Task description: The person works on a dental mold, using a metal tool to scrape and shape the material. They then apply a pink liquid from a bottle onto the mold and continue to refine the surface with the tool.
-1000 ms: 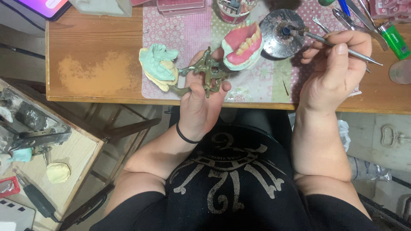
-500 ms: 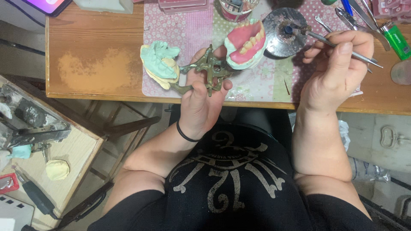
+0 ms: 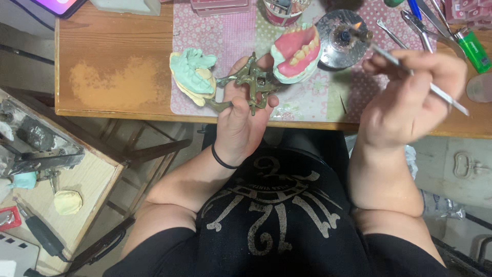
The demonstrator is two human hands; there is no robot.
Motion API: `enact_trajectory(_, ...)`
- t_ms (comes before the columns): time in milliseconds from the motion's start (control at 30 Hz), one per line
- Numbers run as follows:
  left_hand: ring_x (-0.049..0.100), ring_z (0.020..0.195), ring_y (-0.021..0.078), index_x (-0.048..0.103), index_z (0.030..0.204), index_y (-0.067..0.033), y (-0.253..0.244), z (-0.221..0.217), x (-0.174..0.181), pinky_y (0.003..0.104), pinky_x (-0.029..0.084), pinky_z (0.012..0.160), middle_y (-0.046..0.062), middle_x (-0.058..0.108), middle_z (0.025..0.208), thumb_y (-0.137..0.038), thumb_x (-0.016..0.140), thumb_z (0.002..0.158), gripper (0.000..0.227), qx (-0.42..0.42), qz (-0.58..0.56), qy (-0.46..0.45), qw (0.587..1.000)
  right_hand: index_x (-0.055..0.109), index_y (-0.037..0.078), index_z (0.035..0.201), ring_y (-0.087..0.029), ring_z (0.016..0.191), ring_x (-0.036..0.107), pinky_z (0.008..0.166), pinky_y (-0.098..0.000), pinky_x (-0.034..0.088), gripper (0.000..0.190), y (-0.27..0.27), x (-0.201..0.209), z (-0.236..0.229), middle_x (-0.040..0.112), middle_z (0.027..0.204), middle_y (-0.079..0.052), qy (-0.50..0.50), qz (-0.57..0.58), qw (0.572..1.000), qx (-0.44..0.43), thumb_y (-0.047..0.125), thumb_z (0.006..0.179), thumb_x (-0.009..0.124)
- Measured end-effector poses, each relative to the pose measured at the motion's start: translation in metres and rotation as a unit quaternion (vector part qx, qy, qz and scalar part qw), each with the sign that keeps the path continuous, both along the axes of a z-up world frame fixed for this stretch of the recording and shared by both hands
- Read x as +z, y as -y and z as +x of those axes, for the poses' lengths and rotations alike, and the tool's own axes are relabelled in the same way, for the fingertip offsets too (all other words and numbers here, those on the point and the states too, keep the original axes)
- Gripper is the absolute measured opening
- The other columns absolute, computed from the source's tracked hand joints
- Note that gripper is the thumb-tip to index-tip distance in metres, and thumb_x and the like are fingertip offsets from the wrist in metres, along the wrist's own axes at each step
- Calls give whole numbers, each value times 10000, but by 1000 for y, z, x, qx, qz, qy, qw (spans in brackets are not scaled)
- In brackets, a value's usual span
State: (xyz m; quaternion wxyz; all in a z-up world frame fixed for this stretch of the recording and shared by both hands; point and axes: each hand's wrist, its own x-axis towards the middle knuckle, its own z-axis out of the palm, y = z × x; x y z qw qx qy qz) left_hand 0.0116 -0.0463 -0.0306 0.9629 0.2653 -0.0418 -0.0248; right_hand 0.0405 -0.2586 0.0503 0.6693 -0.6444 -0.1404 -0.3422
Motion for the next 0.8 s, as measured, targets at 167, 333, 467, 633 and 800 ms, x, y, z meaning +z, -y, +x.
enact_trajectory(167, 571, 1294, 216, 388, 1601, -168, 0, 0, 0, 355, 544, 957, 151, 449, 1642, -470, 843, 927, 868, 0, -13, 3, 1000, 504, 9, 1132, -332, 821, 707, 710, -371, 641, 227, -21, 25, -11, 633, 1018, -216, 148, -58, 983, 91, 235, 1155, 517)
enact_trajectory(333, 580, 1259, 214, 406, 1595, -163, -1, 1, -2, 359, 556, 948, 145, 467, 1625, -465, 862, 920, 869, 1, -24, 9, 1000, 489, 25, 1034, -373, 702, 660, 713, -440, 561, 319, -29, 19, -13, 604, 850, -241, 137, -109, 985, 10, 325, 1138, 515)
enact_trajectory(467, 580, 1269, 221, 408, 1596, -176, -1, 0, -1, 358, 544, 953, 173, 448, 1648, -457, 858, 925, 856, 1, -27, 8, 1000, 480, 30, 1021, -403, 770, 649, 763, -466, 572, 320, -31, 12, -12, 603, 869, -248, 125, -116, 985, -7, 331, 1129, 510)
enact_trajectory(633, 583, 1207, 220, 386, 1599, -157, -1, 1, 0, 367, 546, 945, 189, 438, 1647, -461, 862, 905, 894, 2, -30, 3, 1000, 492, 32, 1008, -400, 793, 660, 746, -443, 560, 336, -34, 10, -12, 604, 877, -242, 113, -102, 988, 2, 346, 1120, 530)
enact_trajectory(800, 579, 1242, 221, 367, 1602, -156, -1, 1, 3, 357, 549, 947, 185, 440, 1648, -475, 856, 902, 911, -1, -22, -1, 1000, 494, 39, 1014, -395, 787, 656, 765, -446, 551, 318, -33, 8, -11, 614, 879, -236, 118, -114, 986, 4, 337, 1121, 530)
